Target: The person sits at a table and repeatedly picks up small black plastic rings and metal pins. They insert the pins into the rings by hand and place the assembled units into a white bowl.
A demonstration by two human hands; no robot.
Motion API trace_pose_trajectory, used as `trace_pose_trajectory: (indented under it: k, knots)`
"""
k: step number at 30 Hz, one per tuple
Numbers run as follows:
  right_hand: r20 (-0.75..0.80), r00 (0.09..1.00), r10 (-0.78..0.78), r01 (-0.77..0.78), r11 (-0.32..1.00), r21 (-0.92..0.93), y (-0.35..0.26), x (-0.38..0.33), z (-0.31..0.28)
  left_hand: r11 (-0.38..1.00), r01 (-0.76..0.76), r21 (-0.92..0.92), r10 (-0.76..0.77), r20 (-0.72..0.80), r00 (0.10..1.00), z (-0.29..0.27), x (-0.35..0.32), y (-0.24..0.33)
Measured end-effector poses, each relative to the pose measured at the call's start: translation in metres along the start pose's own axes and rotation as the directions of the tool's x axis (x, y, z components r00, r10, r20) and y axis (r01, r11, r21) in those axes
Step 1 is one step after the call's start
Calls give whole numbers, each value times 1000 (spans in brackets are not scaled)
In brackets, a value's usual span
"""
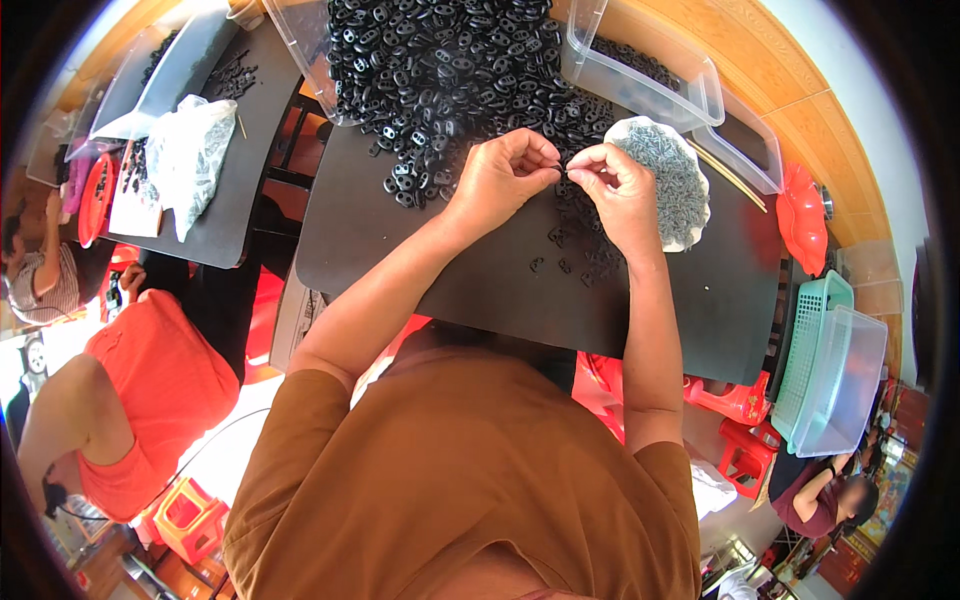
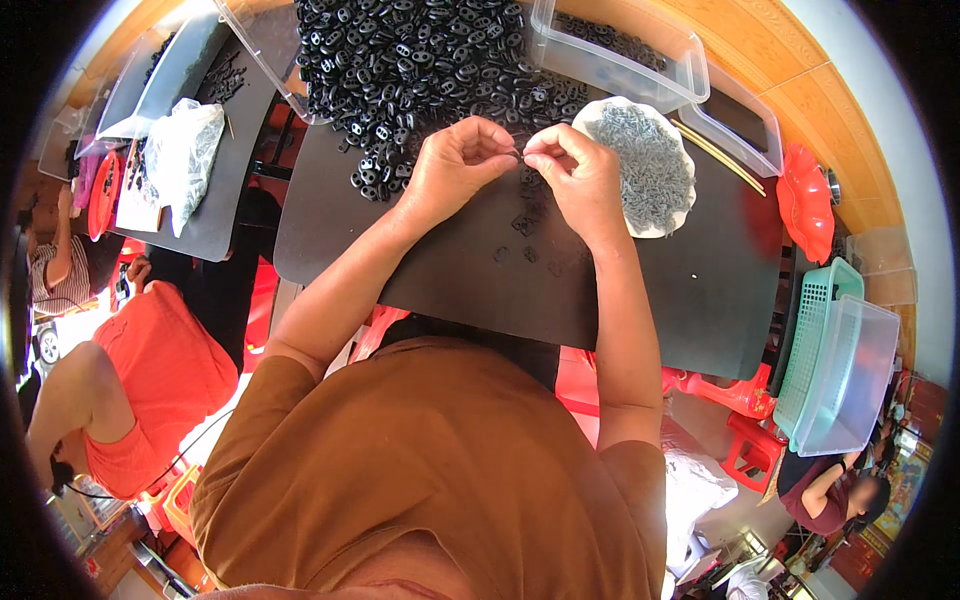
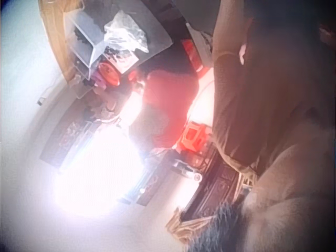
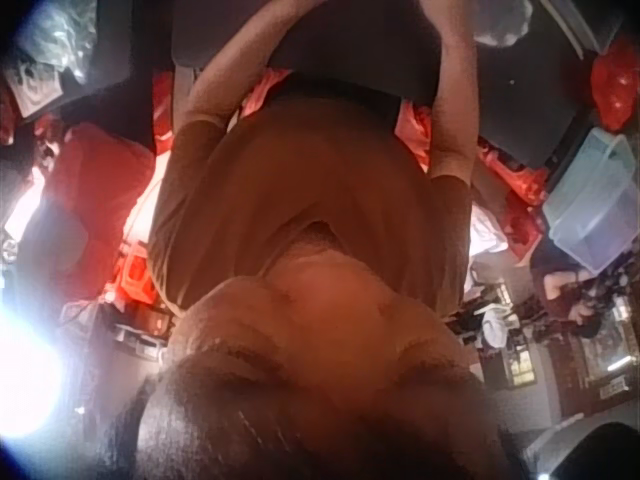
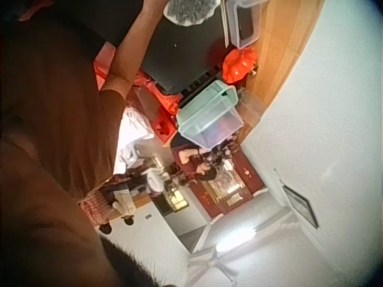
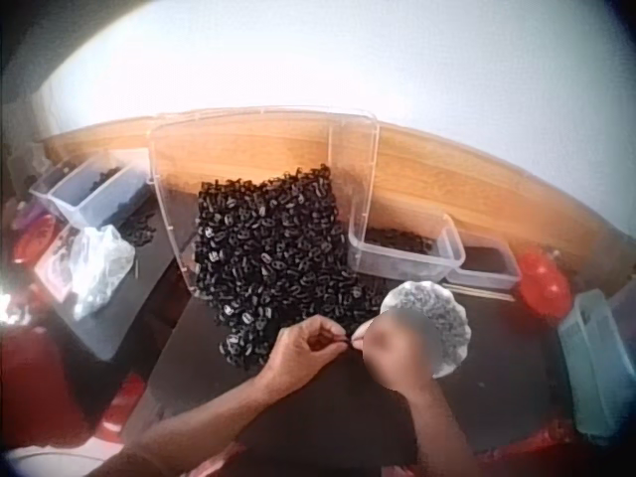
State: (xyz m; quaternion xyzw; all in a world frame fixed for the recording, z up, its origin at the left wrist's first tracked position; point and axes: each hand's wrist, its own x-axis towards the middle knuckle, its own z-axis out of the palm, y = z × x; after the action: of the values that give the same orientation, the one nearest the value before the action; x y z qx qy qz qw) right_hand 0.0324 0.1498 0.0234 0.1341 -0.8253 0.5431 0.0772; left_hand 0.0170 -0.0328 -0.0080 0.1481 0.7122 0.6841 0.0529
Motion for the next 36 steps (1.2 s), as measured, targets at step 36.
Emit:
trace_pose_trajectory:
  k: [36]
  knots:
    - [-35,999,-25,25,1000,17,0,0,5,982,77,-171,-76,13,997,-1,2,-7]
